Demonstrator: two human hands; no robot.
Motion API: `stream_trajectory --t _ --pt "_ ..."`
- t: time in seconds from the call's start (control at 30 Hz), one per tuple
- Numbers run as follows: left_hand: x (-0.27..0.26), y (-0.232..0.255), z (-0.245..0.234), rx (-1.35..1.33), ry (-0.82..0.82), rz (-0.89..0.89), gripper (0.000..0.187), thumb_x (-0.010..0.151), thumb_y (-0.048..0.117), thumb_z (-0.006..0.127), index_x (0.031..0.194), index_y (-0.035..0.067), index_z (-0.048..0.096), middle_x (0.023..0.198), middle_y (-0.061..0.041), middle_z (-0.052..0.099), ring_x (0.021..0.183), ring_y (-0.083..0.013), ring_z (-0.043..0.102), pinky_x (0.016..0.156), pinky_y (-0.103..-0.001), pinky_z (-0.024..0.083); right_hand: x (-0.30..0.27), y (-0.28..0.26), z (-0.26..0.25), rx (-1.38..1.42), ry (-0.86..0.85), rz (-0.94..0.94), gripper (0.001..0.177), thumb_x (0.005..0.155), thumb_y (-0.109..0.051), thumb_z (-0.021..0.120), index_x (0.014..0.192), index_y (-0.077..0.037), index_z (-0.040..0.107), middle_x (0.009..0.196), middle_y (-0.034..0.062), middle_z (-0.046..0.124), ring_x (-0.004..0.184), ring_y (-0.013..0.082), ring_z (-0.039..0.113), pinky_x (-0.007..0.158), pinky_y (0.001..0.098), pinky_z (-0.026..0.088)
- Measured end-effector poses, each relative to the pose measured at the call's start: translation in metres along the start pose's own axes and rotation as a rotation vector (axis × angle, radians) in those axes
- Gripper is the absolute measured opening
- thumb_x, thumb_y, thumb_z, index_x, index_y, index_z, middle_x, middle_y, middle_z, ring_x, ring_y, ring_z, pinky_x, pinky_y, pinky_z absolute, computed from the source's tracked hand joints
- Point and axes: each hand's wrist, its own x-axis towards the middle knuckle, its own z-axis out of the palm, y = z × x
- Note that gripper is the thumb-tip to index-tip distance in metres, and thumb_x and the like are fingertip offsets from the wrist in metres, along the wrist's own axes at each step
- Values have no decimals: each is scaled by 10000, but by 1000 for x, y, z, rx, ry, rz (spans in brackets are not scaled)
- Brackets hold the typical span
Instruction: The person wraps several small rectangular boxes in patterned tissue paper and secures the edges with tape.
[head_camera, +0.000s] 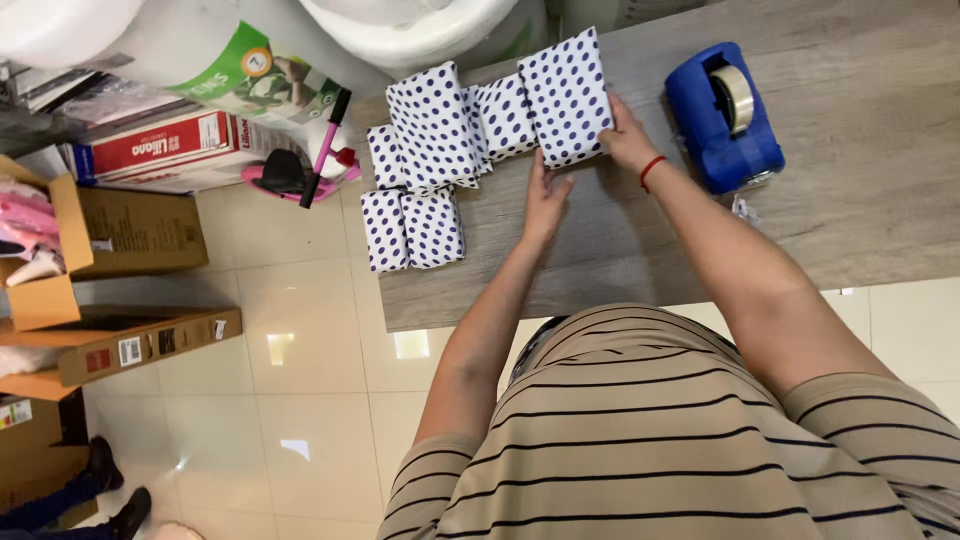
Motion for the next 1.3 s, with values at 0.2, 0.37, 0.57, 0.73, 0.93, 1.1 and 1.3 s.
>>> stream_trajectory --t 0.2,0.37,0.57,0.73,0.93,1.1,1.3 --pt "-14 31 4 126 11 -67 913 919 110 698 1657 105 161 1729 -173 144 1540 -376 290 1267 -420 259 -9 9 10 -260 -66 155 794 931 -132 464 1655 -118 138 1680 203 297 1525 338 259 1212 424 94" --pt "-19 33 1 185 -1 -76 916 926 127 697 1661 123 150 1721 -179 145 1528 -390 324 1240 -436 322 -45 -65 -13 -686 41 -77 600 937 -156 615 1505 -80 438 1449 224 546 1316 429 448 1048 561 328" --pt "-27 46 -6 400 -33 -54 898 930 206 711 1659 174 188 1692 -179 252 1478 -339 414 1195 -453 378 -55 -63 -68 -1222 310 -119 443 891 -245 815 1320 -217 710 1753 198 185 1520 525 26 1165 739 33" --pt "-30 49 -7 500 -42 -37 890 947 194 702 1658 197 168 1692 -182 252 1501 -353 386 1231 -462 339 -29 -70 -92 -1531 35 178 564 863 -302 664 1412 -387 574 1832 165 -44 1524 572 -236 1118 810 -153" --pt "-41 70 -10 553 -105 -30 933 938 159 724 1664 231 141 1726 -179 217 1530 -405 328 1248 -507 305 -11 -34 -118 -1435 28 255 663 917 -331 568 1571 -278 474 1729 238 232 1485 637 198 1120 834 13" --pt "-52 101 3 744 -177 -15 1064 927 88 746 1645 423 36 1775 -124 30 1604 -355 101 1276 -573 184 0 -25 -139 -1382 58 330 678 868 -318 652 1537 -245 569 1695 267 288 1416 681 238 1117 775 132" --pt "-30 36 -19 1042 -207 166 1056 909 276 756 1684 303 40 1774 -163 79 1568 -431 265 1215 -488 299 10 -2 -165 -1444 10 449 797 775 -521 717 1519 -276 574 1734 215 258 1465 643 176 1147 722 85"
